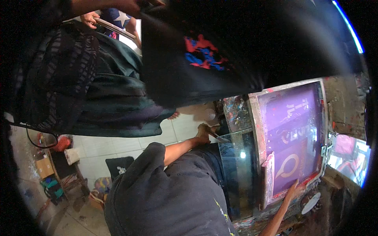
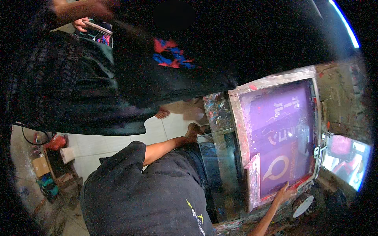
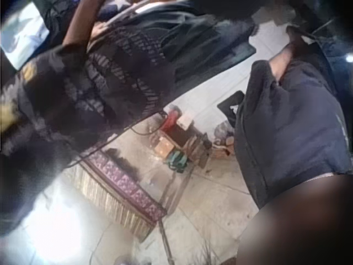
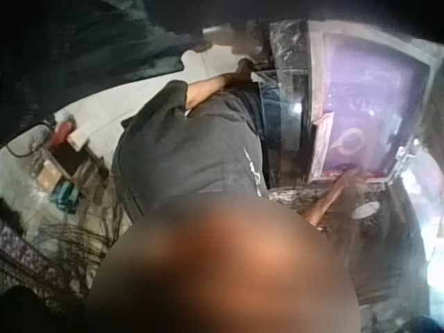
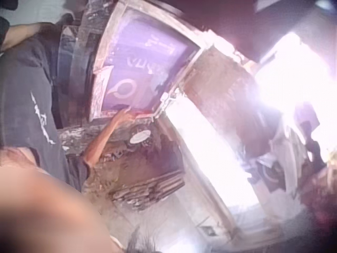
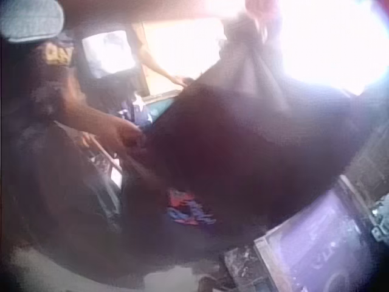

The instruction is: The person applies adhesive tape to the edges of a screen printing frame, stirs a container of white ink with a small tool, and prepares a squeegee while another person moves printed garments onto a stack.

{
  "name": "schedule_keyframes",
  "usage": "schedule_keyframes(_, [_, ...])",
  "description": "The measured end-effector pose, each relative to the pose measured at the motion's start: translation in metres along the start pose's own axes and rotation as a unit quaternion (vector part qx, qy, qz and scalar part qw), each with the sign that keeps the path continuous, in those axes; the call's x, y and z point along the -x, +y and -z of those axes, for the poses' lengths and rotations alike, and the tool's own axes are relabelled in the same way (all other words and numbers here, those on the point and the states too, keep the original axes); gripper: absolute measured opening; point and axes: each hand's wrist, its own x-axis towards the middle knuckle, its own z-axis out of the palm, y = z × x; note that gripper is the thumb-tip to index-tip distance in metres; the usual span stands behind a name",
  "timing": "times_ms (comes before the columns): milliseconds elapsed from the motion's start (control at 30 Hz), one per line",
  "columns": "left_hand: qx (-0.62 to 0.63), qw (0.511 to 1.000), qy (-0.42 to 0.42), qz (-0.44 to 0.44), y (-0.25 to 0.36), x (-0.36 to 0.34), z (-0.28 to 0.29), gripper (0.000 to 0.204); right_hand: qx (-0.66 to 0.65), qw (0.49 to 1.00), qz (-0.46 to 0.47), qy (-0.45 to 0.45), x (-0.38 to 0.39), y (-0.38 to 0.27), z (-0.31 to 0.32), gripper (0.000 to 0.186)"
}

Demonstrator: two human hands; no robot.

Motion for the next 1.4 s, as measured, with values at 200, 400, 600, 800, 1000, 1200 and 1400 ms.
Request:
schedule_keyframes(200, [-0.013,0.998,-0.057,-0.011,0.012,0.013,-0.030,0.029,0.076,0.997,-0.008,-0.026,-0.019,0.014,-0.005,0.101])
schedule_keyframes(400, [-0.016,0.996,-0.086,-0.020,0.011,0.020,-0.024,0.030,-0.035,0.999,-0.003,0.003,-0.016,-0.010,0.010,0.093])
schedule_keyframes(600, [-0.025,0.995,-0.097,-0.031,0.012,0.027,-0.029,0.030,-0.037,0.999,-0.006,0.013,-0.008,-0.019,0.025,0.088])
schedule_keyframes(800, [-0.024,0.995,-0.086,-0.037,0.015,0.033,-0.029,0.031,-0.111,0.994,-0.011,0.011,-0.006,-0.021,0.025,0.082])
schedule_keyframes(1000, [-0.026,0.995,-0.085,-0.037,0.022,0.037,-0.030,0.031,-0.166,0.986,-0.021,-0.012,-0.006,-0.025,0.030,0.075])
schedule_keyframes(1200, [-0.030,0.995,-0.088,-0.029,0.024,0.037,-0.034,0.031,-0.155,0.988,-0.025,-0.005,0.001,-0.029,0.034,0.074])
schedule_keyframes(1400, [-0.034,0.995,-0.091,-0.030,0.031,0.036,-0.038,0.032,-0.176,0.984,0.010,0.030,0.002,-0.015,0.029,0.072])
